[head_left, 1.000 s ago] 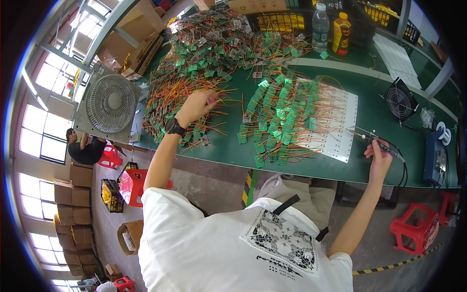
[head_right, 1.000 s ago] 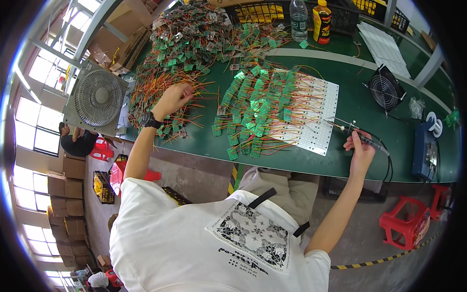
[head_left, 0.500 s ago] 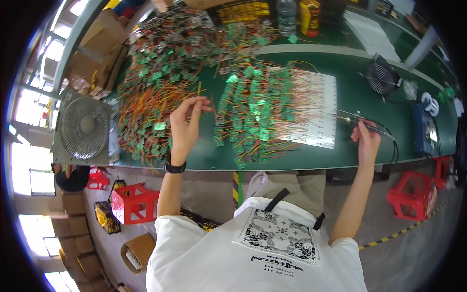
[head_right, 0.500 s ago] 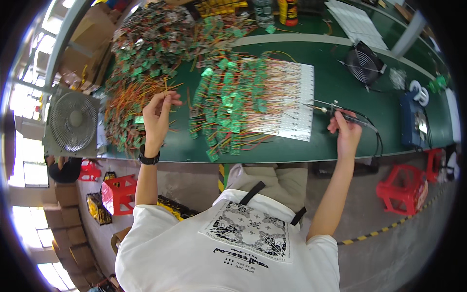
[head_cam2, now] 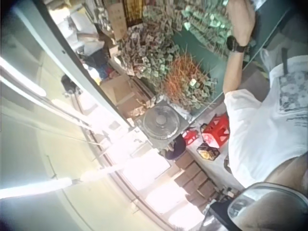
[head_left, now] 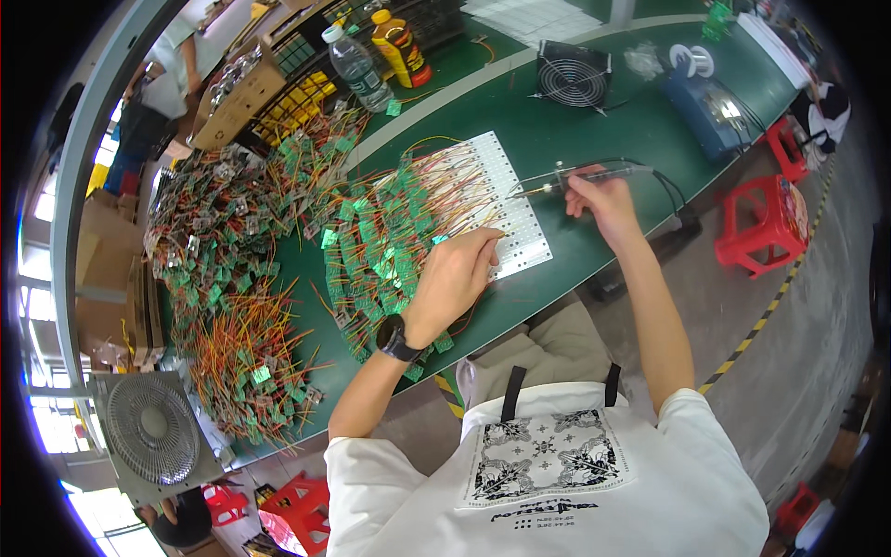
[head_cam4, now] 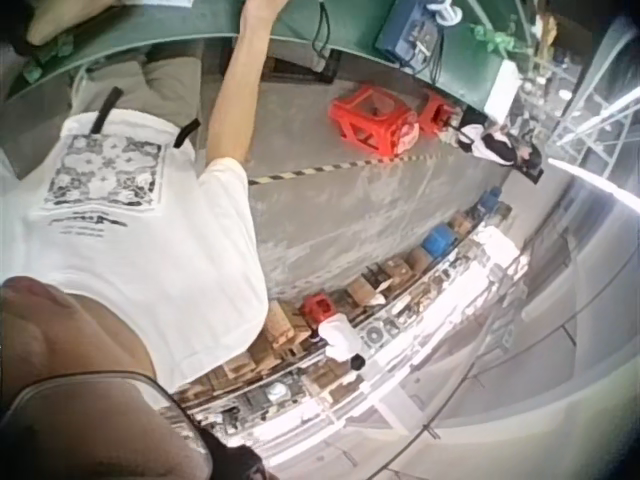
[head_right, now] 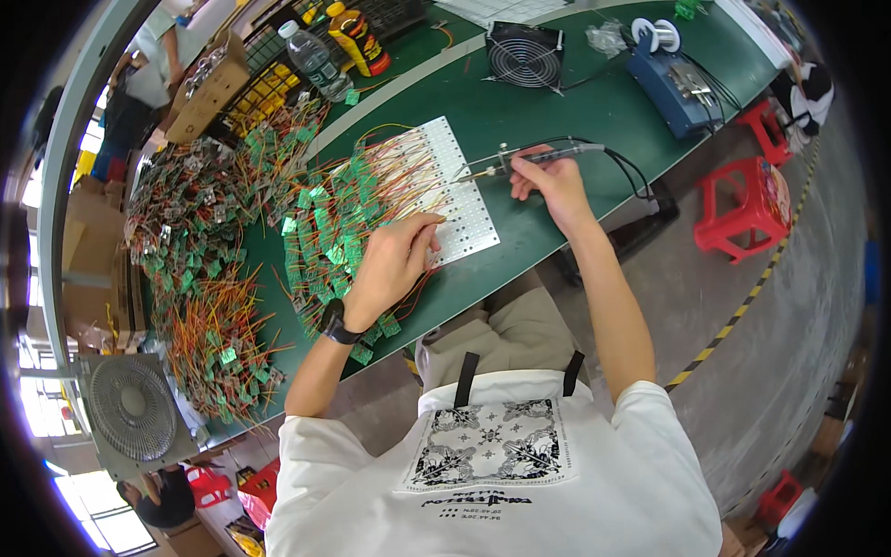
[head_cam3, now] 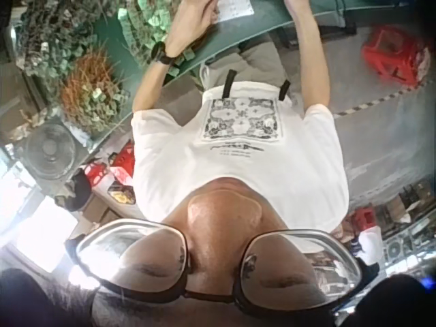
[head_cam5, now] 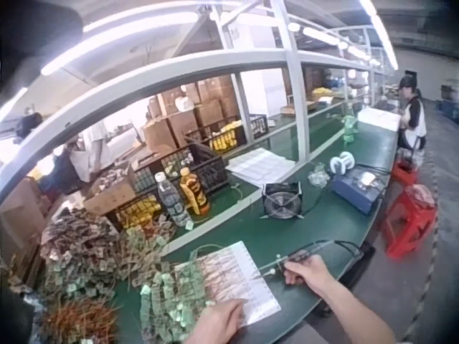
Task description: The person solders wires to LED light strips on a metal substrate plate using a soldering iron.
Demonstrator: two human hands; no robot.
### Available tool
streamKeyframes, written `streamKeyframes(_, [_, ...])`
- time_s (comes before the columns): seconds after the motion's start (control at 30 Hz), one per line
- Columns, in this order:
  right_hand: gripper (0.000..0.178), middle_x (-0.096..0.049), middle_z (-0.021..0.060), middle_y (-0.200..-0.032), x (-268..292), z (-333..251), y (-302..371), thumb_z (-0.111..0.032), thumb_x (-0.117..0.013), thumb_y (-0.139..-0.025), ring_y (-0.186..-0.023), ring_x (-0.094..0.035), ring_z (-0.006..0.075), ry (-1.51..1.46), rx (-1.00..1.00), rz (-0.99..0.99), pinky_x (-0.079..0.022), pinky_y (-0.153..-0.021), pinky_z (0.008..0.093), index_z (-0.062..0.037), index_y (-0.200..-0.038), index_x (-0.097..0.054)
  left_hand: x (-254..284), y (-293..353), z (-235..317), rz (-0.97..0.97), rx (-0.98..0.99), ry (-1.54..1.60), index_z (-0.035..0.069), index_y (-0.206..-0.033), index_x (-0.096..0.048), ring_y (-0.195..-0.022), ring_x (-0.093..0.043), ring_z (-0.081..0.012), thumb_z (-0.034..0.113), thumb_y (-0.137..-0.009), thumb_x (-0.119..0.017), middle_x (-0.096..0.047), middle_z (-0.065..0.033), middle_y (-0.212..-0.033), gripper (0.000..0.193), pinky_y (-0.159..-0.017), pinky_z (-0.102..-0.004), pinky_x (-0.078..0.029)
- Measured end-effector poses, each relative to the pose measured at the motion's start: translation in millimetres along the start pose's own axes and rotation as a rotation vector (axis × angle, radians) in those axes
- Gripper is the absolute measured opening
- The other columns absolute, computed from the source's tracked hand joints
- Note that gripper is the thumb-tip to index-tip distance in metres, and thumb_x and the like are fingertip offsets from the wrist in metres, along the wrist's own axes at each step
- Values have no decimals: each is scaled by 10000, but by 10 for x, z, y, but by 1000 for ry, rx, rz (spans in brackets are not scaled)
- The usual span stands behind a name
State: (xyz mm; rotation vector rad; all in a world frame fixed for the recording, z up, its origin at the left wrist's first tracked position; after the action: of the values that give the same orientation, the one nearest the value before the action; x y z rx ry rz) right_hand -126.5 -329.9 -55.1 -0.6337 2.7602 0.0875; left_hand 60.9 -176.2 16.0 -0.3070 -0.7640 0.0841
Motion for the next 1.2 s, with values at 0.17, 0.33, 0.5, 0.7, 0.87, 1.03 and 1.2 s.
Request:
streamKeyframes(0.17, [227,-624,99,-744,-21,-43,22,-118,-670,-859,-593,-617,175,38,-5,-53,-473,-533,257,41,-997,-588,-112,-144,-50,-14,-1,-27,-39,-961,-655,-505,-571,-224,75,-896,-572,-612,-121,-620,155,-517,-304,-450])
streamKeyframes(0.33, [237,-624,100,-756,1,-10,18,-106,-662,-865,-608,-618,172,17,-48,-82,-473,-536,258,44,-1026,-577,93,-128,-29,-19,135,144,-37,-921,-676,-515,-574,-232,92,-868,-621,-625,-127,-639,150,-515,-303,-446])
streamKeyframes(0.5, [230,-624,100,-755,10,9,16,-102,-655,-870,-605,-617,171,51,-12,-64,-470,-531,260,47,-1028,-579,22,-134,-159,-33,19,-22,-18,-860,-694,-600,-620,-254,91,-818,-652,-663,-140,-734,123,-567,-334,-475])
streamKeyframes(0.7, [211,-629,107,-755,-32,-31,-20,-85,-655,-865,-591,-616,170,112,-31,-82,-468,-517,258,51,-1011,-588,-127,-55,-293,85,9,-95,11,-843,-703,-614,-630,-264,89,-779,-673,-664,-128,-738,105,-577,-333,-489])
streamKeyframes(0.87, [209,-632,108,-753,8,42,24,-69,-657,-860,-587,-618,168,124,-12,-75,-467,-513,254,59,-1011,-591,-60,-97,-315,164,45,-188,21,-836,-702,-626,-638,-273,89,-772,-679,-667,-124,-750,97,-580,-328,-501])
streamKeyframes(1.03, [219,-636,114,-753,1,23,32,-63,-660,-857,-584,-618,165,158,-3,-55,-465,-518,249,68,-1016,-586,-79,-103,-316,114,58,-253,30,-835,-701,-638,-639,-289,90,-766,-672,-661,-116,-749,96,-581,-349,-503])
streamKeyframes(1.2, [246,-630,115,-755,-2,47,27,-83,-662,-855,-588,-612,168,189,6,-64,-459,-517,254,66,-1033,-578,-44,-128,-324,127,63,-306,30,-837,-702,-657,-640,-302,97,-767,-667,-662,-112,-765,103,-589,-361,-503])
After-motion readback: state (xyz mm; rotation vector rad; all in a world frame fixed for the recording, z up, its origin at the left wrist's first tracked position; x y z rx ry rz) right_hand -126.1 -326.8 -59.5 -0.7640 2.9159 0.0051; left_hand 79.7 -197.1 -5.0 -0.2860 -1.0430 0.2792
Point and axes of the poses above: each hand's wrist, its own y-axis away from the middle knuckle, its own x-axis out of the back of the hand, z = x × y, the point moved 6 cm from there along -y, towards the middle knuckle
